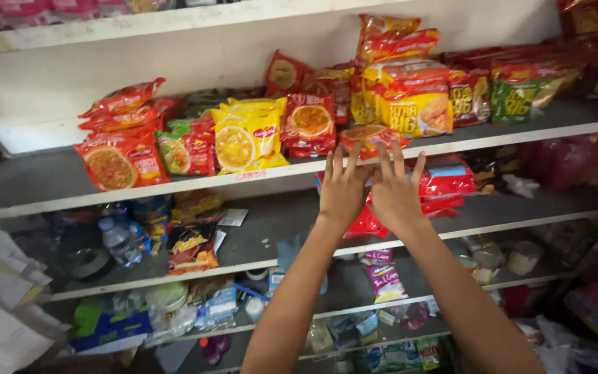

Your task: Organizing and tidying various instant noodle packets on a grocery store shelf.

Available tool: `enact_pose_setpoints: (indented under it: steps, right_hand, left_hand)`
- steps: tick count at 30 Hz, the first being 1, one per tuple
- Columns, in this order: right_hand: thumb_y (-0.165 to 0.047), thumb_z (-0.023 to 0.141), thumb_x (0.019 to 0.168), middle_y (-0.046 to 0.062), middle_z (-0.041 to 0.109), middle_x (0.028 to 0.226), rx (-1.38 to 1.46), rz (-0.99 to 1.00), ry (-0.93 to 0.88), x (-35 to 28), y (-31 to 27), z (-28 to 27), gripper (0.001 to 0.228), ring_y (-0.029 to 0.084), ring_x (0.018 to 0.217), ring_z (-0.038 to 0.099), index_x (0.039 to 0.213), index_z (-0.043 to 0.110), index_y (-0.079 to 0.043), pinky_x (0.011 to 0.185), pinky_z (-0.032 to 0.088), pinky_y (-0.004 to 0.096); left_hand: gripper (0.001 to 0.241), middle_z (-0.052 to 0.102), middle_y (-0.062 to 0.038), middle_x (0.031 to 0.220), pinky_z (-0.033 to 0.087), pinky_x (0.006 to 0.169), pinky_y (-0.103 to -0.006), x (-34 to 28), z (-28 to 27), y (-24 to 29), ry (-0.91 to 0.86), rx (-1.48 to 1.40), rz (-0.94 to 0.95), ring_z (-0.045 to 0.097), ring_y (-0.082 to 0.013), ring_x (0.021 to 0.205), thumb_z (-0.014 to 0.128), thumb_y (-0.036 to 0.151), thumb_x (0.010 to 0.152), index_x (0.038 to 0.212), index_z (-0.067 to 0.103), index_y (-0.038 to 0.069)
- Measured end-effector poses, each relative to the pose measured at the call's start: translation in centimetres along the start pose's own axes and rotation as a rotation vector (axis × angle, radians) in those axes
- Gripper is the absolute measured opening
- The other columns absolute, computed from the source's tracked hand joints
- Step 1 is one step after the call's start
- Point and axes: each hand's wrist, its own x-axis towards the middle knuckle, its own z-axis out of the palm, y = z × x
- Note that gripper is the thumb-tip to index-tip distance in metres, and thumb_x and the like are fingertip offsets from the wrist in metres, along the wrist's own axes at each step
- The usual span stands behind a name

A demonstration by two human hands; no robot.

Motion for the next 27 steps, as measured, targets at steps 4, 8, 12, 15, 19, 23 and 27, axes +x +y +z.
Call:
enact_pose_setpoints:
  steps: [4, 8, 12, 15, 19, 23, 27]
  right_hand:
    - [-0.017, 0.075, 0.072, 0.012, 0.026, 0.165, 0.066, 0.021, -0.034, -0.3, 1.3, -0.9, 0.046, 0.038, 0.155, 0.01, 0.114, 0.07, 0.001, 0.111, 0.009, 0.082]
    - [-0.014, 0.083, 0.059, 0.019, 0.033, 0.155, 0.282, 0.074, 0.037, -0.6, 2.5, -1.7, 0.061, 0.042, 0.149, 0.017, 0.115, 0.064, 0.002, 0.114, 0.019, 0.072]
    - [-0.012, 0.072, 0.098, 0.016, 0.052, 0.141, 0.763, 0.223, 0.475, -0.9, 6.7, 8.0, 0.039, 0.036, 0.138, 0.05, 0.132, 0.055, -0.006, 0.121, 0.044, 0.055]
    - [-0.026, 0.073, 0.085, 0.012, 0.059, 0.129, 2.062, 0.931, 0.099, -0.2, 4.6, 1.4, 0.045, 0.032, 0.113, 0.063, 0.122, 0.049, -0.023, 0.097, 0.052, 0.053]
    - [-0.038, 0.071, 0.09, 0.016, 0.064, 0.113, 2.544, 0.757, -0.137, -0.9, 5.9, 5.2, 0.047, 0.03, 0.102, 0.067, 0.125, 0.059, -0.008, 0.088, 0.058, 0.046]
    - [-0.019, 0.072, 0.101, 0.012, 0.07, 0.115, 2.486, 0.797, 0.112, -2.9, 6.2, 12.0, 0.039, 0.026, 0.103, 0.066, 0.133, 0.056, -0.003, 0.085, 0.057, 0.041]
    - [-0.007, 0.066, 0.095, 0.009, 0.068, 0.115, 2.275, 0.839, 0.207, -5.8, 2.4, 5.4, 0.042, 0.024, 0.101, 0.064, 0.135, 0.054, -0.014, 0.08, 0.054, 0.042]
  left_hand:
    - [0.03, 0.036, -0.008, 0.163, 0.03, 0.125, -0.0553, 1.4, 1.0, 0.3, -0.129, 0.096, -0.001, 0.036, -0.0397, 0.149, 0.064, 0.026, 0.093, 0.122, 0.068, 0.022]
    - [0.054, 0.043, -0.003, 0.157, 0.035, 0.115, -0.0576, 1.8, 1.7, 0.2, -0.066, 0.004, 0.008, 0.042, -0.0402, 0.14, 0.064, 0.014, 0.086, 0.139, 0.061, 0.02]
    - [0.07, 0.051, 0.002, 0.153, 0.039, 0.114, -0.0533, 1.4, 0.2, 0.8, -0.022, -0.092, -0.052, 0.048, -0.04, 0.13, 0.062, 0.003, 0.081, 0.149, 0.056, 0.019]
    - [0.063, 0.052, -0.001, 0.154, 0.043, 0.115, -0.0479, 0.5, -0.7, 1.4, 0.043, -0.233, -0.028, 0.047, -0.0419, 0.132, 0.061, 0.002, 0.086, 0.148, 0.057, 0.016]
    - [0.061, 0.05, -0.01, 0.152, 0.042, 0.112, -0.0486, -1.7, -1.1, 2.9, 0.025, -0.285, 0.054, 0.043, -0.0473, 0.133, 0.062, 0.003, 0.087, 0.148, 0.055, 0.006]
    - [0.054, 0.053, -0.008, 0.152, 0.041, 0.118, -0.0492, -4.3, -1.8, 3.9, 0.014, -0.281, 0.181, 0.044, -0.0447, 0.138, 0.063, 0.002, 0.083, 0.137, 0.062, 0.004]
    - [0.042, 0.055, -0.009, 0.145, 0.043, 0.119, -0.046, -7.5, -2.2, 4.2, 0.11, -0.631, 0.03, 0.049, -0.0379, 0.14, 0.063, 0.001, 0.084, 0.125, 0.071, 0.011]
